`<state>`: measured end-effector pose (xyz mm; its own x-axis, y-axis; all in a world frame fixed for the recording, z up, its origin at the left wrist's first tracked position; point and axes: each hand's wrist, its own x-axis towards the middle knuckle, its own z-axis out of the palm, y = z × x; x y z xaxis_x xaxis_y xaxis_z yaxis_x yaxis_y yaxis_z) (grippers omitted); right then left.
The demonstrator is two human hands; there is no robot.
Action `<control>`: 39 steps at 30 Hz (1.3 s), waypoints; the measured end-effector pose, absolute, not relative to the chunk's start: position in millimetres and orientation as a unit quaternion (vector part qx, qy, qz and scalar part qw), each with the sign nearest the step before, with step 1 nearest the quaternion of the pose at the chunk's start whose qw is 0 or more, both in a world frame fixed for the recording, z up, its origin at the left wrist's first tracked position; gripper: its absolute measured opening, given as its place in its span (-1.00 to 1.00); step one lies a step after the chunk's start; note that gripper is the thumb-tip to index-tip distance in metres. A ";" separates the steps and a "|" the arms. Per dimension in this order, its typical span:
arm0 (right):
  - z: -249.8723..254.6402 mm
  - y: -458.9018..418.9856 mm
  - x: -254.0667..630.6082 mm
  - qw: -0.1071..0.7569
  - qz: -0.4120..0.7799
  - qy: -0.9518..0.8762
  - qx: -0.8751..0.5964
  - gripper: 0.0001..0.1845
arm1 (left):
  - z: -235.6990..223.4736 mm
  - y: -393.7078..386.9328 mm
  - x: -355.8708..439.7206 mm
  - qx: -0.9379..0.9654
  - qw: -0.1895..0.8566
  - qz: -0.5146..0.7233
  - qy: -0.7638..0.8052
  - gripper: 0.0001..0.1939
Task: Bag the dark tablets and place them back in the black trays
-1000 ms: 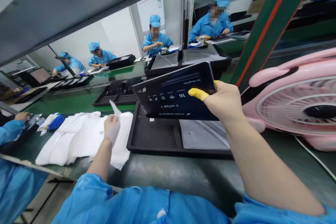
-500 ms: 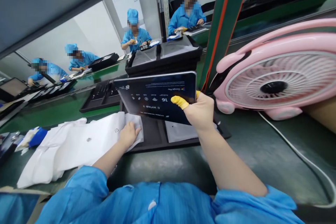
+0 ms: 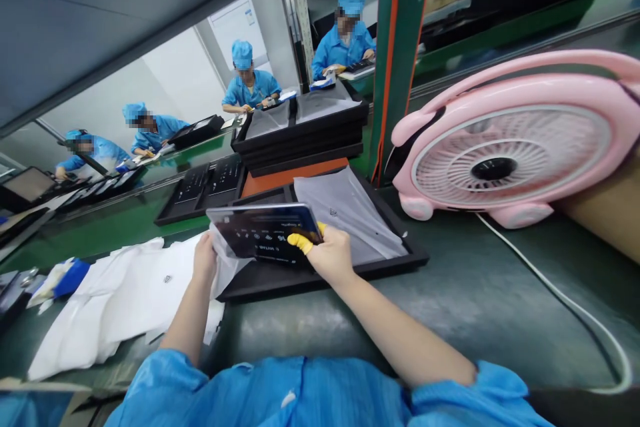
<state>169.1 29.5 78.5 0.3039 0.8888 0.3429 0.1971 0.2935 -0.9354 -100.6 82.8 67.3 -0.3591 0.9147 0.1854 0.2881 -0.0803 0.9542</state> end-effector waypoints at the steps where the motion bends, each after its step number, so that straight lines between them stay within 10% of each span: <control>1: 74.2 28.2 165.2 0.607 0.282 -0.537 -0.514 -0.68 | 78.0 85.5 -105.1 0.479 0.291 0.578 0.593 -0.78; 8: 60.5 30.1 150.6 0.604 0.316 -0.544 -0.490 -0.70 | 143.5 64.0 -71.0 0.702 0.186 0.472 0.499 -0.79; 17: 64.0 61.0 161.5 0.684 0.374 -0.329 -0.534 -0.55 | 110.8 48.1 -18.8 0.810 0.205 0.302 0.459 -0.75; 27: 78.4 77.6 129.0 0.623 0.374 -0.490 -0.481 -0.84 | 176.7 68.6 47.8 0.905 0.184 0.188 0.335 -0.78; 33: 114.1 80.8 146.7 0.581 0.391 -0.560 -0.443 -0.75 | 214.4 85.8 -31.1 0.812 0.088 0.360 0.450 -0.70; 39: 181.0 100.0 173.3 0.436 0.364 -0.728 -0.383 -0.71 | 200.8 86.2 -56.2 0.738 0.275 0.361 0.499 -0.66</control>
